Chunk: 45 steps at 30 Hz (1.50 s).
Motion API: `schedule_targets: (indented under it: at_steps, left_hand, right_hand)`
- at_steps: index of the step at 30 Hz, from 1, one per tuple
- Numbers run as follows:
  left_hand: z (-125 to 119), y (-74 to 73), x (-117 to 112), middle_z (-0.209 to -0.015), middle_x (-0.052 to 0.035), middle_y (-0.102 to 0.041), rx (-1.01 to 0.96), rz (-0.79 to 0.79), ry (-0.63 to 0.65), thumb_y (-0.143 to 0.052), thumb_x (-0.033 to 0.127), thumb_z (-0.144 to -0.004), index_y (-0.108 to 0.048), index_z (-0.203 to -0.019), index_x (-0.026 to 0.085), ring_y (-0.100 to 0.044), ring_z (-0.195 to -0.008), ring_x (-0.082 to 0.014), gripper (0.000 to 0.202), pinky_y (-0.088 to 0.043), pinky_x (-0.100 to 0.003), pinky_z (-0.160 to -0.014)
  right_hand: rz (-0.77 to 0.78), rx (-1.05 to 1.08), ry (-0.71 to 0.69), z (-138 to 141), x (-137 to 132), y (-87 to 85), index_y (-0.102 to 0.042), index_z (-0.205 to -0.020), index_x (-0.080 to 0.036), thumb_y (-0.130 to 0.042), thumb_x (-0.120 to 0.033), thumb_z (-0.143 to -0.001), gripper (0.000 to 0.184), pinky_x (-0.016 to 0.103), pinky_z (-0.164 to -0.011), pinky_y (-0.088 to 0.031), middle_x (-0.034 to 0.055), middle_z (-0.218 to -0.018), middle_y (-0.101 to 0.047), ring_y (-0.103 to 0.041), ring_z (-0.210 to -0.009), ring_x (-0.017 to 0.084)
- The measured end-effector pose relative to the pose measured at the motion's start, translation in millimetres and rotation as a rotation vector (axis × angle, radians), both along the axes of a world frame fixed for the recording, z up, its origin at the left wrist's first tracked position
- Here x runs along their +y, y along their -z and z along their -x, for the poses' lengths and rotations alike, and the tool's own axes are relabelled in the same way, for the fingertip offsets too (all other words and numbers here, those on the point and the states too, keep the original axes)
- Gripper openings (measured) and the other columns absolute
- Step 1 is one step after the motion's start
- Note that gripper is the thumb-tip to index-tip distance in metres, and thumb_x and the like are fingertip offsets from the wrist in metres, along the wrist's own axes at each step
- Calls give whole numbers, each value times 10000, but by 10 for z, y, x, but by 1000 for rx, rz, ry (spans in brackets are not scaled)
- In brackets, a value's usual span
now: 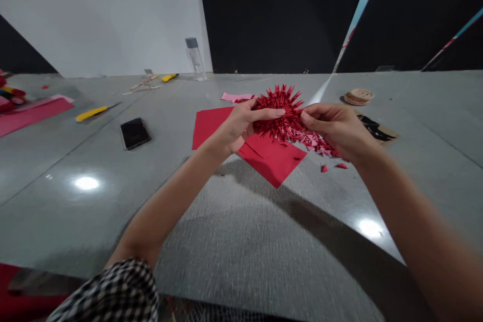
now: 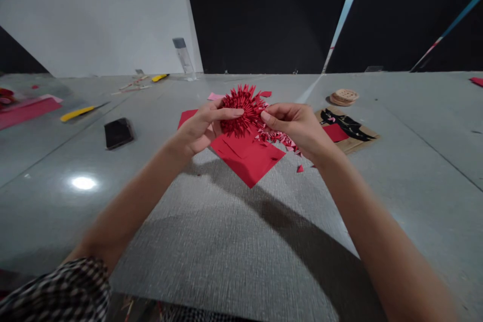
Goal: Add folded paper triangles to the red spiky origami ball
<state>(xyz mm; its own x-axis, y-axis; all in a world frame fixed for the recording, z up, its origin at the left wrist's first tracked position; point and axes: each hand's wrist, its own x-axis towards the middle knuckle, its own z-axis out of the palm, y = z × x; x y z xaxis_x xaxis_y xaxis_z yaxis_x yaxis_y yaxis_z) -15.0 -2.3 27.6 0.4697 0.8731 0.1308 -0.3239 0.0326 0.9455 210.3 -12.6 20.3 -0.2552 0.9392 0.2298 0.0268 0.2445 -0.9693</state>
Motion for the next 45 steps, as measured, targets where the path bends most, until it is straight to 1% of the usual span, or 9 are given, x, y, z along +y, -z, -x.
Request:
schedule_targets:
  at_steps: [7, 14, 19, 26, 29, 36, 39, 43, 45]
  left_hand:
    - [4, -15, 3, -940, -37, -796, 35, 10, -18, -928, 292, -709, -728, -931, 191, -758, -917, -205, 315, -599, -336, -896]
    - [84, -19, 76, -1010, -62, -799, 97, 26, 41, -903, 236, -732, -722, -1023, 171, -752, -867, -174, 349, -601, -321, -857]
    - [116, -17, 102, -1008, -66, -799, 126, 13, 61, -897, 242, -739, -734, -1023, 177, -756, -885, -181, 334, -605, -316, -843]
    - [105, -46, 73, -969, -58, -791, 144, -102, 12, -892, 285, -749, -754, -1007, 174, -755, -865, -186, 313, -599, -337, -870]
    - [109, -55, 75, -957, -66, -786, 150, -95, 9, -904, 289, -727, -747, -976, 167, -757, -856, -197, 319, -601, -360, -883]
    - [178, -40, 144, -999, -71, -795, 147, 6, 58, -918, 277, -718, -752, -989, 175, -762, -900, -195, 334, -607, -343, -882]
    - [193, -31, 163, -973, -78, -801, 140, 40, 62, -904, 259, -732, -749, -953, 160, -766, -884, -199, 288, -602, -348, -889]
    - [186, -42, 154, -975, -80, -803, 137, 36, 58, -918, 269, -710, -726, -905, 165, -769, -908, -213, 293, -599, -375, -921]
    - [179, -52, 146, -985, -81, -801, 140, 33, 48, -921, 274, -704, -726, -913, 165, -769, -924, -216, 306, -597, -374, -919]
  right_hand:
    - [-60, -65, 45, 4, 11, 13, -796, -750, -260, -916, -519, -729, 286, 300, -627, -452, 13, -744, -678, -547, -675, 131]
    - [-189, -182, 59, 2, -16, -53, -778, -701, -240, -944, -523, -668, 330, 340, -632, -443, 13, -685, -654, -531, -654, 146]
    - [-204, -211, 37, -2, -14, -24, -772, -731, -239, -918, -524, -713, 320, 345, -633, -433, 18, -708, -657, -533, -677, 158]
    - [-151, -184, 40, 63, 12, 12, -713, -659, -243, -909, -618, -683, 424, 327, -575, -404, 14, -686, -629, -501, -630, 140]
    - [-147, -184, 26, 79, 26, 26, -711, -648, -248, -915, -631, -662, 434, 336, -583, -430, 14, -671, -635, -524, -632, 149]
    - [-202, -169, 25, 19, -3, -11, -815, -813, -251, -882, -554, -754, 316, 351, -675, -532, 33, -790, -741, -640, -696, 165]
    - [-270, -254, 104, 12, -63, -63, -827, -833, -258, -874, -505, -779, 257, 367, -678, -521, 32, -798, -761, -650, -729, 188]
    - [-431, -384, 226, 25, -140, -101, -823, -840, -305, -848, -343, -834, 46, 405, -759, -512, 27, -839, -767, -665, -788, 217]
    - [-517, -422, 255, 35, -168, -107, -825, -872, -326, -848, -321, -837, 43, 411, -776, -496, 32, -879, -767, -661, -795, 224]
